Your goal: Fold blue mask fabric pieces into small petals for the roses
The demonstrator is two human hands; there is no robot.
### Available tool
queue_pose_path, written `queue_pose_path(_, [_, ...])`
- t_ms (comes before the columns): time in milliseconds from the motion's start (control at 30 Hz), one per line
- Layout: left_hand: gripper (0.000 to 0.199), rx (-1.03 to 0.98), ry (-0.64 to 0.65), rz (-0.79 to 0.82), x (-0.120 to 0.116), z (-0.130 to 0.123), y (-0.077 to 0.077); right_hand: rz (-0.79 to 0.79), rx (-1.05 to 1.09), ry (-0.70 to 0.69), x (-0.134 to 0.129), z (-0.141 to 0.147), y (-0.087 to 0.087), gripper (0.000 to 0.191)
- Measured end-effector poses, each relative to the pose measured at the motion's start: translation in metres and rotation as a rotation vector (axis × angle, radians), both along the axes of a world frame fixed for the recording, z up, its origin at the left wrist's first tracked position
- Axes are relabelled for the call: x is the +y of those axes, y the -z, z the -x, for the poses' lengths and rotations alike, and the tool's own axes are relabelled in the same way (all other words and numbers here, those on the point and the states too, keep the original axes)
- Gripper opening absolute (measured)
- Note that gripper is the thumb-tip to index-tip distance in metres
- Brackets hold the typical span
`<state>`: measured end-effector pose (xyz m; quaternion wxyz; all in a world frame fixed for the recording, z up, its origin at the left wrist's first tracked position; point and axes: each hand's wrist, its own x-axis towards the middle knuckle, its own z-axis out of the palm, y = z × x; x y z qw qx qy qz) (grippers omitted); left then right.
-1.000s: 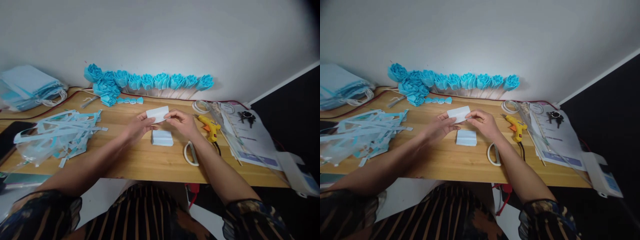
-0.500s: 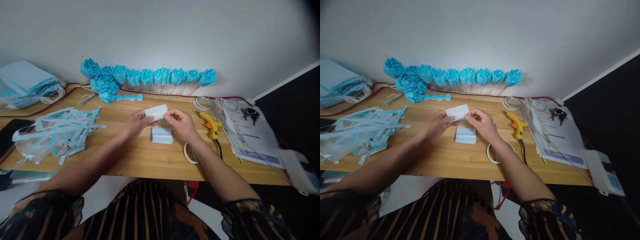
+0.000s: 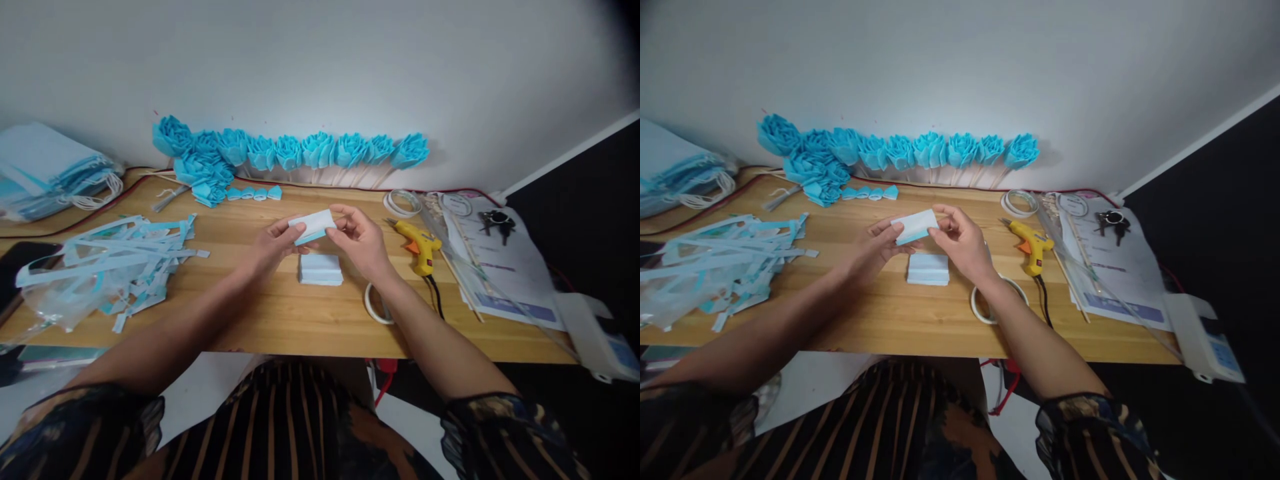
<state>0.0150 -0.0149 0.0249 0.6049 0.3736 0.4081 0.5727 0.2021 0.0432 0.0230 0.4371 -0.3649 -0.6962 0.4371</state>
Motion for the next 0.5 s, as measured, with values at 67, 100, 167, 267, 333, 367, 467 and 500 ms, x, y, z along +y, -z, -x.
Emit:
queue_pose_path(67, [0.057,0.053,-0.028,-0.017,0.0004,-0.0006,0.0003,-0.022,-0.021,-0.005,-0.0013,0.0000,-0.0002,0.042])
queue_pose_path(100, [0.059,0.083,-0.047,-0.029,0.0007,-0.0007,0.0008,-0.029,-0.025,-0.011,-0.0020,0.0001,-0.0003,0.041])
queue_pose_path(167, [0.062,0.137,-0.078,-0.050,0.0016,-0.0006,0.0021,-0.031,-0.025,-0.018,-0.0034,0.0005,-0.0008,0.041])
queue_pose_path(267, [0.061,0.189,-0.097,-0.066,0.0029,0.0002,0.0039,0.006,-0.025,-0.036,-0.0042,0.0007,-0.0016,0.042])
queue_pose_path(333, [0.058,0.212,-0.101,-0.074,0.0031,0.0002,0.0046,0.049,-0.032,-0.081,-0.0043,0.0004,-0.0022,0.050])
queue_pose_path(367, [0.056,0.222,-0.102,-0.078,0.0028,-0.0002,0.0047,0.067,-0.038,-0.110,-0.0044,0.0002,-0.0024,0.055])
queue_pose_path(467, [0.050,0.257,-0.090,-0.090,0.0012,-0.0020,0.0043,0.075,-0.060,-0.170,-0.0050,-0.0004,-0.0030,0.067])
queue_pose_path(500, [0.049,0.266,-0.084,-0.093,0.0005,-0.0027,0.0039,0.066,-0.070,-0.171,-0.0054,-0.0005,-0.0030,0.065])
